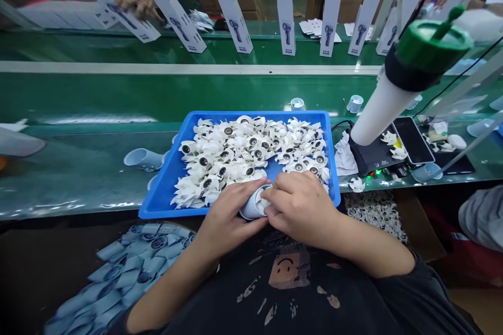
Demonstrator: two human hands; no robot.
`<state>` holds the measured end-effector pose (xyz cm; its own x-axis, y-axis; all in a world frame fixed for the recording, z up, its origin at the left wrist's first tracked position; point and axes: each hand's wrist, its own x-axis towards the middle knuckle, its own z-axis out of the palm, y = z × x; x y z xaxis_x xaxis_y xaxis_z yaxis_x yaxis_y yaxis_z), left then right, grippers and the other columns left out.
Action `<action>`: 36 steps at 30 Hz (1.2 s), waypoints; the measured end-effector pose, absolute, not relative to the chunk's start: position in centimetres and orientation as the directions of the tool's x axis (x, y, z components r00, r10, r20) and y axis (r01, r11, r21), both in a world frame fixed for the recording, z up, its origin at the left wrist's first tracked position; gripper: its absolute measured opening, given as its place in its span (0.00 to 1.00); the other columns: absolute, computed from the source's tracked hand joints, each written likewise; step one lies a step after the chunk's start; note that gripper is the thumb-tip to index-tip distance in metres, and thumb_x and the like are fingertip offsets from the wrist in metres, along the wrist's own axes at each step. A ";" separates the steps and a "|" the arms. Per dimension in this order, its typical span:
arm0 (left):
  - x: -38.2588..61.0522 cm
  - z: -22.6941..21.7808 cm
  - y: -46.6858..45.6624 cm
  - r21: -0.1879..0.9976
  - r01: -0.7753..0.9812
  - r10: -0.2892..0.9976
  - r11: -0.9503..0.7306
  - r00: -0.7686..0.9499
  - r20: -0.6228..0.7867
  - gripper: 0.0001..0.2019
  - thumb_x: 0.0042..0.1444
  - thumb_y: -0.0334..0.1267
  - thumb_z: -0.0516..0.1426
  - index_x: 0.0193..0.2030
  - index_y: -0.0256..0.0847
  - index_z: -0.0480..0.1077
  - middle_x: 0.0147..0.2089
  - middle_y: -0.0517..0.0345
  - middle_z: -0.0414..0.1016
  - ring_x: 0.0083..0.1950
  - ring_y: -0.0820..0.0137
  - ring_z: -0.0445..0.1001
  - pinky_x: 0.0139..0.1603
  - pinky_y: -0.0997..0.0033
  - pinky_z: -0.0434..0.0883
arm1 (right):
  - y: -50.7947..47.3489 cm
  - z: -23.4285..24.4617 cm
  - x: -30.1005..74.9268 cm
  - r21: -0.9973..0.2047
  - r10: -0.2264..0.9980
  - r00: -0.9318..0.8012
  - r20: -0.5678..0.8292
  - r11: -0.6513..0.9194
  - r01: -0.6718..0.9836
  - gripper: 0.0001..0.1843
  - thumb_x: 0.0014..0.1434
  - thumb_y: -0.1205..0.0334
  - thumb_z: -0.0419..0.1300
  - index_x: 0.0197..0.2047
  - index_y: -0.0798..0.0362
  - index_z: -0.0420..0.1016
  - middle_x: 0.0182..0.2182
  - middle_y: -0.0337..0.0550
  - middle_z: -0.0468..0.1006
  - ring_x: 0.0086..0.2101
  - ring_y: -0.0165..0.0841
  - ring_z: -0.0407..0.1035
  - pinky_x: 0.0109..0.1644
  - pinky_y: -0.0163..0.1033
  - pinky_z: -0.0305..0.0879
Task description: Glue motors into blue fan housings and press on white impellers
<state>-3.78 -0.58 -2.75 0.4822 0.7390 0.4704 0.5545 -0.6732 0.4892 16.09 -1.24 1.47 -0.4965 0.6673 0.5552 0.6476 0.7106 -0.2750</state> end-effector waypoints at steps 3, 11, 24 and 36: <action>-4.0 -2.8 -0.8 0.500 0.558 0.749 -0.662 0.476 0.461 0.26 0.59 0.44 0.61 0.63 0.42 0.64 0.54 0.45 0.78 0.51 0.55 0.78 0.51 0.55 0.74 | -1.2 1.4 16.4 -0.359 0.693 -0.475 0.543 0.703 0.614 0.09 0.64 0.66 0.55 0.40 0.56 0.76 0.30 0.42 0.72 0.32 0.33 0.65 0.36 0.39 0.59; -4.0 -2.1 -1.3 0.502 0.505 0.711 -0.702 0.475 0.518 0.25 0.59 0.45 0.61 0.62 0.42 0.64 0.52 0.45 0.79 0.49 0.58 0.79 0.52 0.56 0.75 | -1.1 1.5 16.6 -0.645 0.752 -0.468 0.463 0.649 0.404 0.08 0.64 0.63 0.59 0.44 0.55 0.77 0.33 0.41 0.70 0.32 0.30 0.68 0.36 0.35 0.66; -3.8 -2.7 -2.6 0.406 0.522 0.631 -0.750 0.383 0.675 0.25 0.60 0.39 0.61 0.64 0.40 0.63 0.49 0.46 0.80 0.50 0.60 0.80 0.53 0.60 0.77 | -0.7 2.0 15.5 -0.602 0.727 -0.569 0.384 0.664 0.443 0.10 0.64 0.56 0.64 0.38 0.53 0.82 0.28 0.39 0.63 0.30 0.30 0.61 0.34 0.36 0.57; -8.2 2.9 13.6 0.481 0.794 0.925 -0.372 0.272 0.267 0.29 0.54 0.51 0.63 0.60 0.45 0.65 0.56 0.51 0.71 0.54 0.58 0.72 0.54 0.56 0.73 | -2.5 -0.3 21.8 -0.846 0.870 -0.308 0.385 0.466 0.258 0.12 0.66 0.51 0.60 0.38 0.47 0.82 0.29 0.40 0.70 0.29 0.29 0.69 0.33 0.33 0.68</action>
<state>-8.17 13.65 2.88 0.2718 0.9245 0.2671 0.7935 -0.3723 0.4813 21.80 -2.53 -0.31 -0.3078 0.8700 0.3853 0.2582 0.4661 -0.8462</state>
